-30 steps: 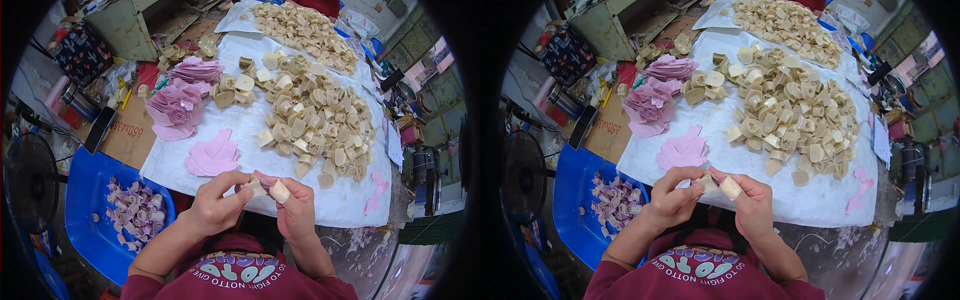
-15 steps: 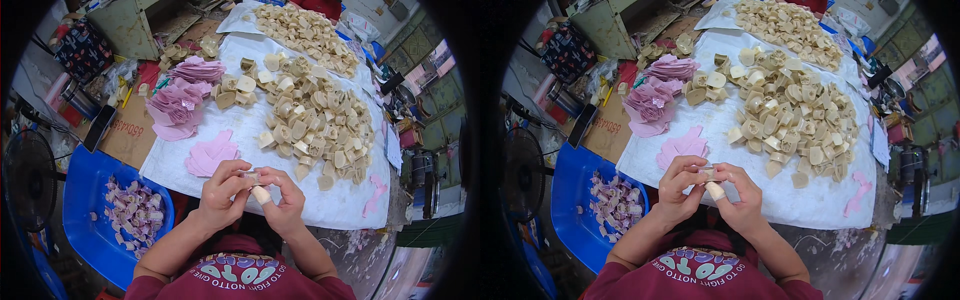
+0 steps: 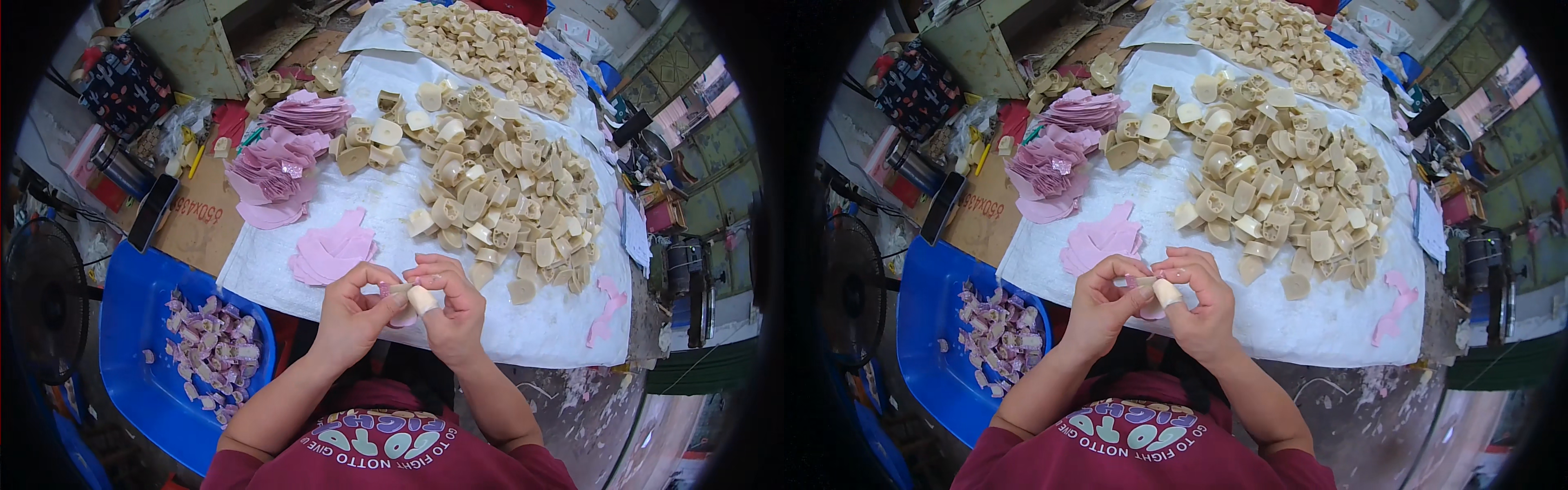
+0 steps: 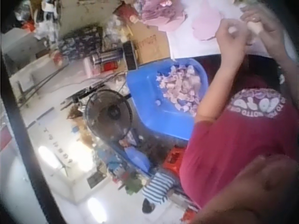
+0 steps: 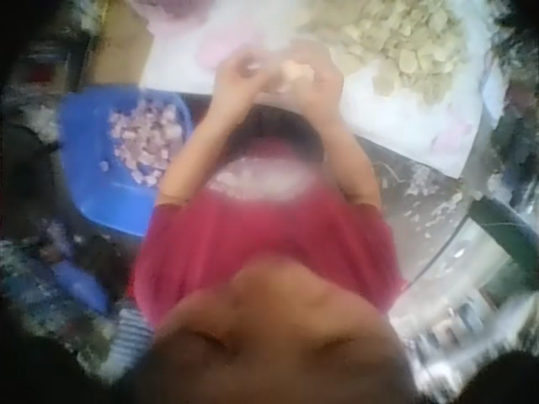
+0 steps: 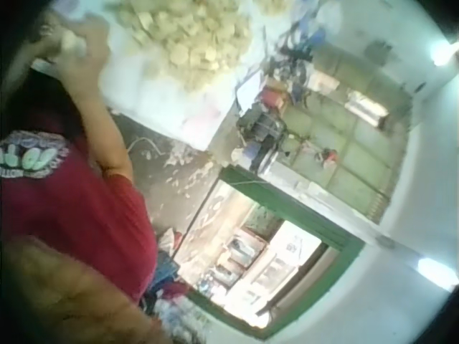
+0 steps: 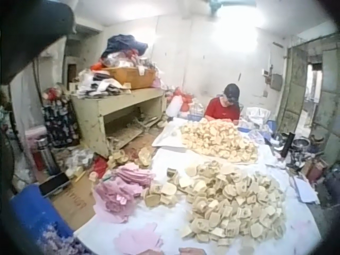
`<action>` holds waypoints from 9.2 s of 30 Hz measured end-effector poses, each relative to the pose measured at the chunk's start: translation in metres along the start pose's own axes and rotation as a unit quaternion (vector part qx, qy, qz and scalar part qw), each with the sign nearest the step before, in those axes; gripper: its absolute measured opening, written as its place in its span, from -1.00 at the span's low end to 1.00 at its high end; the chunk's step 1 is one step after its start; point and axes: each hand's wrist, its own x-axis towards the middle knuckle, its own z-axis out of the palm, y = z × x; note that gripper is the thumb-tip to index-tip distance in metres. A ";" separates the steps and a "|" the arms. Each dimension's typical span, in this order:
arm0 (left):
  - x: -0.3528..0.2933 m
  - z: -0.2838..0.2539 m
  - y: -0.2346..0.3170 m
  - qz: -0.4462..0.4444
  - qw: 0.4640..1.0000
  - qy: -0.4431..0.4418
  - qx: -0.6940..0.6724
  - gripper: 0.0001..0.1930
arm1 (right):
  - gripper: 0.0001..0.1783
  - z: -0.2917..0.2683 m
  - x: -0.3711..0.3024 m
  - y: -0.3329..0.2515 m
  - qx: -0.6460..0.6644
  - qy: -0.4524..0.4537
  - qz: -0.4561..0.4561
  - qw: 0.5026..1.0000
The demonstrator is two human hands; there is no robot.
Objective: The person sits at a table and repeatedly picks up beige plastic molds and pink foam pieces. They insert the foam into the molds by hand and place the assembled units into a blue bin.
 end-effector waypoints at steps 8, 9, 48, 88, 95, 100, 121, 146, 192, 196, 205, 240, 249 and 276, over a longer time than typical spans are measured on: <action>0.007 -0.010 0.007 0.167 0.956 -0.065 0.234 -0.81 | -0.86 -0.007 0.004 -0.002 -0.047 -0.029 0.004 0.998; 0.008 -0.013 0.010 0.164 0.951 -0.083 0.248 -0.78 | -0.85 -0.006 0.005 -0.003 -0.034 -0.036 0.022 0.999; 0.012 0.002 0.008 -0.109 0.961 -0.121 -0.224 -0.35 | -0.54 -0.004 0.007 -0.006 -0.065 -0.083 0.000 0.994; 0.012 -0.017 0.039 0.291 0.695 -0.172 0.635 -0.56 | -0.77 -0.017 0.000 -0.008 0.104 -0.102 0.256 0.956; 0.007 -0.017 0.042 0.240 0.760 -0.166 0.581 -0.59 | -0.84 -0.019 0.004 -0.014 0.160 -0.112 0.239 0.951; 0.008 -0.012 0.028 0.199 0.785 -0.083 0.581 -0.58 | -0.80 -0.003 0.005 -0.015 0.025 -0.049 0.170 0.984; 0.025 0.001 -0.010 0.172 0.840 0.121 0.500 -0.61 | -0.68 0.012 0.006 0.018 0.291 0.025 0.270 0.918; 0.013 -0.004 -0.010 0.303 0.887 0.037 0.348 -0.49 | -0.60 0.016 -0.002 0.008 0.274 0.036 0.289 0.916; -0.015 -0.072 -0.026 0.364 0.765 0.157 0.507 -0.55 | -0.84 0.008 -0.003 0.043 -0.046 0.095 0.091 0.990; -0.005 -0.028 -0.023 -0.001 0.999 -0.009 0.043 -0.70 | -0.78 0.006 -0.015 0.013 -0.181 -0.034 -0.091 0.979; 0.016 -0.018 -0.033 -0.087 0.985 0.068 -0.135 -0.71 | -0.66 -0.076 -0.043 0.046 -0.381 0.187 0.068 0.903; 0.024 -0.002 -0.012 -0.097 0.947 0.076 -0.295 -0.56 | -0.44 0.024 -0.011 -0.020 -0.136 -0.057 -0.122 0.981; 0.024 0.005 0.007 -0.048 0.944 0.105 -0.308 -0.59 | -0.56 0.035 -0.023 -0.020 0.045 0.017 0.043 0.998; -0.012 0.007 0.025 0.017 0.985 -0.033 -0.167 -0.58 | -0.60 -0.005 0.000 -0.044 -0.146 0.009 -0.185 0.972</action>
